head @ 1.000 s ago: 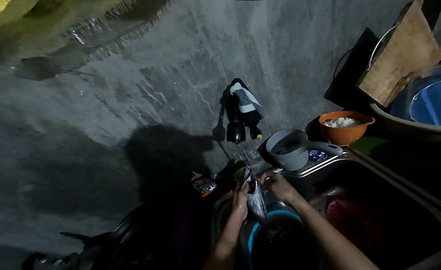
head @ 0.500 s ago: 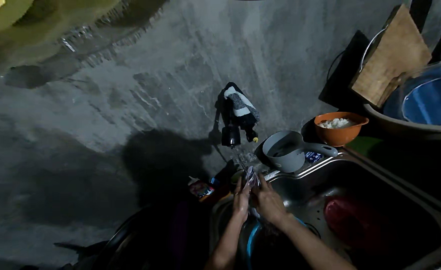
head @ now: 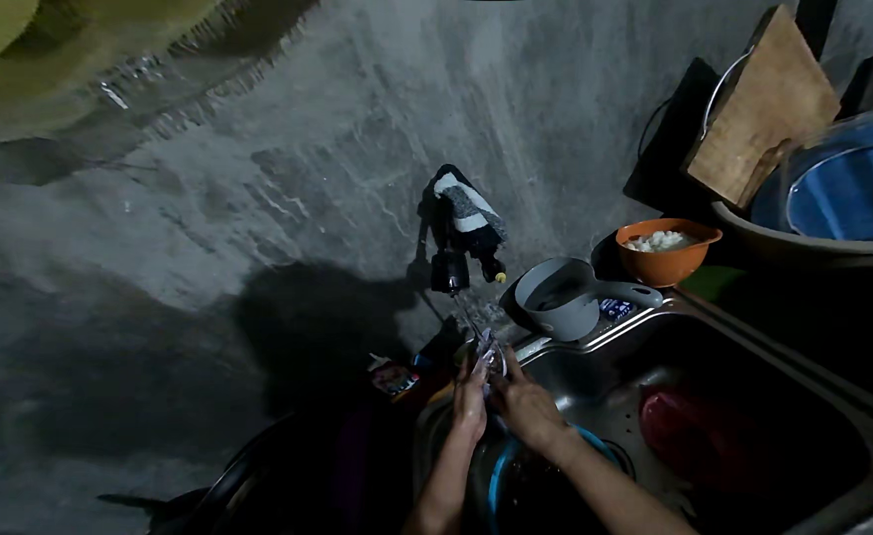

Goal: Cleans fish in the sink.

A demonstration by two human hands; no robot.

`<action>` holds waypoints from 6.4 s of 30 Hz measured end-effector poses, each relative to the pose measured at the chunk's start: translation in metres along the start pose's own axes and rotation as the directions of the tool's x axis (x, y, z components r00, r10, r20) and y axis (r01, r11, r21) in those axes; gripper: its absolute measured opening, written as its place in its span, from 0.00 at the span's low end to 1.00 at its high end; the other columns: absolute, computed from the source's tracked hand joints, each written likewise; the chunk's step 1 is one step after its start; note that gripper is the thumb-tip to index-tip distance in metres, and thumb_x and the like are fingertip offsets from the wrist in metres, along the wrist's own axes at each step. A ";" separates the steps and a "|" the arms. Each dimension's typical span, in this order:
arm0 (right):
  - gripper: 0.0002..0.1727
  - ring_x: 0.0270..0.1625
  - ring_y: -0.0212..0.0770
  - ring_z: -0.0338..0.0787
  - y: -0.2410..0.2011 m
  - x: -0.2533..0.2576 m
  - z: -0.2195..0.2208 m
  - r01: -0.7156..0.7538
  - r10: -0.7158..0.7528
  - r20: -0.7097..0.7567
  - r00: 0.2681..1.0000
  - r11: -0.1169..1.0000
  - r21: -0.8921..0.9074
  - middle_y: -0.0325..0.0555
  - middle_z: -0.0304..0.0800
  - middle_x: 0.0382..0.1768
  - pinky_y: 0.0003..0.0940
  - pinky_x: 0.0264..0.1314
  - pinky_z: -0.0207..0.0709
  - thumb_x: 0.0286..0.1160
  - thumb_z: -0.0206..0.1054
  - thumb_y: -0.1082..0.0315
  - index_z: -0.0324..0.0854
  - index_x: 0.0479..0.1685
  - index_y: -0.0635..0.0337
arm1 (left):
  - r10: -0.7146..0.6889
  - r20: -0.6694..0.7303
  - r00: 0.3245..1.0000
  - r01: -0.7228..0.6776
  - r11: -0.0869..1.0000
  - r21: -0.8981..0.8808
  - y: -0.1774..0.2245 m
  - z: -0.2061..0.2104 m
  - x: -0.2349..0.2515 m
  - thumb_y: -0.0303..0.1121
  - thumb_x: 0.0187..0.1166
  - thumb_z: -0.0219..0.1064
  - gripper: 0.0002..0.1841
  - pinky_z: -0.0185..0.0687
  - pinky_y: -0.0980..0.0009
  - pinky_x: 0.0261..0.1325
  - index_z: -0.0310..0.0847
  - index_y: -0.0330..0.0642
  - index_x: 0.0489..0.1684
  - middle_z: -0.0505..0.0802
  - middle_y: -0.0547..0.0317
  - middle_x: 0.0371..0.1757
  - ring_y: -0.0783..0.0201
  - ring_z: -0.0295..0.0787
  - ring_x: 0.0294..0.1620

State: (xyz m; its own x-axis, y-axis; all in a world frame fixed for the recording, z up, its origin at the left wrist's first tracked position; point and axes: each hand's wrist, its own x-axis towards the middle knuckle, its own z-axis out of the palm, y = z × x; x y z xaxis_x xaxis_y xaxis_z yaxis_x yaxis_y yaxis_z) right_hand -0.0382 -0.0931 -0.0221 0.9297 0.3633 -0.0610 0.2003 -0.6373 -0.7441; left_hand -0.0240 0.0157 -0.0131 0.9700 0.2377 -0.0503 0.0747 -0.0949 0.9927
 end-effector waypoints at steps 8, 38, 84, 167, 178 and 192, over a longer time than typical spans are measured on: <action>0.28 0.82 0.63 0.73 -0.002 -0.004 0.002 -0.051 0.051 -0.007 0.999 0.998 -0.039 0.55 0.36 0.96 0.53 0.79 0.71 0.92 0.50 0.60 0.63 0.91 0.50 | -0.041 -0.007 0.999 0.041 0.999 0.003 -0.003 0.003 -0.002 0.27 0.92 0.49 0.25 0.67 0.56 0.79 0.58 0.38 0.89 0.73 0.41 0.84 0.53 0.71 0.80; 0.13 0.54 0.48 0.90 0.017 -0.002 -0.004 -0.050 0.189 -0.126 0.974 0.721 0.691 0.56 0.92 0.49 0.49 0.63 0.79 0.81 0.66 0.66 0.88 0.56 0.64 | 0.153 0.147 0.977 -0.183 0.959 0.218 -0.005 0.003 -0.011 0.23 0.90 0.49 0.31 0.62 0.60 0.85 0.46 0.37 0.94 0.67 0.37 0.87 0.53 0.67 0.85; 0.14 0.50 0.42 0.87 0.021 0.020 -0.005 -0.046 0.064 -0.006 0.998 0.778 0.626 0.54 0.91 0.47 0.44 0.60 0.78 0.84 0.64 0.65 0.88 0.51 0.68 | 0.097 0.119 0.988 -0.119 0.975 0.188 0.000 -0.010 -0.009 0.21 0.89 0.49 0.28 0.64 0.59 0.84 0.56 0.34 0.90 0.69 0.37 0.86 0.51 0.68 0.84; 0.24 0.20 0.34 0.78 0.045 0.037 -0.008 -0.513 0.284 0.428 0.858 0.511 0.690 0.43 0.79 0.28 0.28 0.27 0.77 0.95 0.47 0.48 0.72 0.69 0.58 | -0.250 0.483 0.839 -0.135 0.764 0.631 -0.029 -0.051 0.008 0.41 0.90 0.58 0.38 0.58 0.56 0.89 0.41 0.44 0.96 0.63 0.42 0.91 0.52 0.61 0.90; 0.15 0.61 0.56 0.89 0.027 -0.003 0.007 -0.110 0.326 -0.261 0.909 0.789 0.604 0.64 0.85 0.63 0.51 0.67 0.80 0.85 0.62 0.70 0.81 0.64 0.70 | -0.184 0.357 0.916 -0.133 0.701 0.701 -0.028 -0.042 0.001 0.44 0.95 0.47 0.32 0.50 0.56 0.92 0.48 0.35 0.93 0.64 0.38 0.90 0.50 0.59 0.91; 0.33 0.74 0.61 0.83 0.015 -0.018 0.037 -0.098 0.100 -0.004 0.995 0.974 0.206 0.57 0.53 0.92 0.55 0.74 0.78 0.84 0.55 0.73 0.66 0.89 0.41 | -0.129 0.173 0.976 0.057 0.927 0.370 -0.050 -0.035 -0.003 0.37 0.95 0.47 0.33 0.54 0.55 0.90 0.38 0.35 0.95 0.57 0.35 0.92 0.48 0.57 0.91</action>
State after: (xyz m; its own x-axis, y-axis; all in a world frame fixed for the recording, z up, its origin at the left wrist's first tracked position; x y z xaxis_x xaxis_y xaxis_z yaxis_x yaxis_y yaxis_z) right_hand -0.0632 -0.0835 -0.0571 0.9462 0.2950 -0.1329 0.0405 -0.5156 -0.8559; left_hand -0.0387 0.0535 -0.0589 0.9775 0.0771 -0.1962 0.2101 -0.4317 0.8772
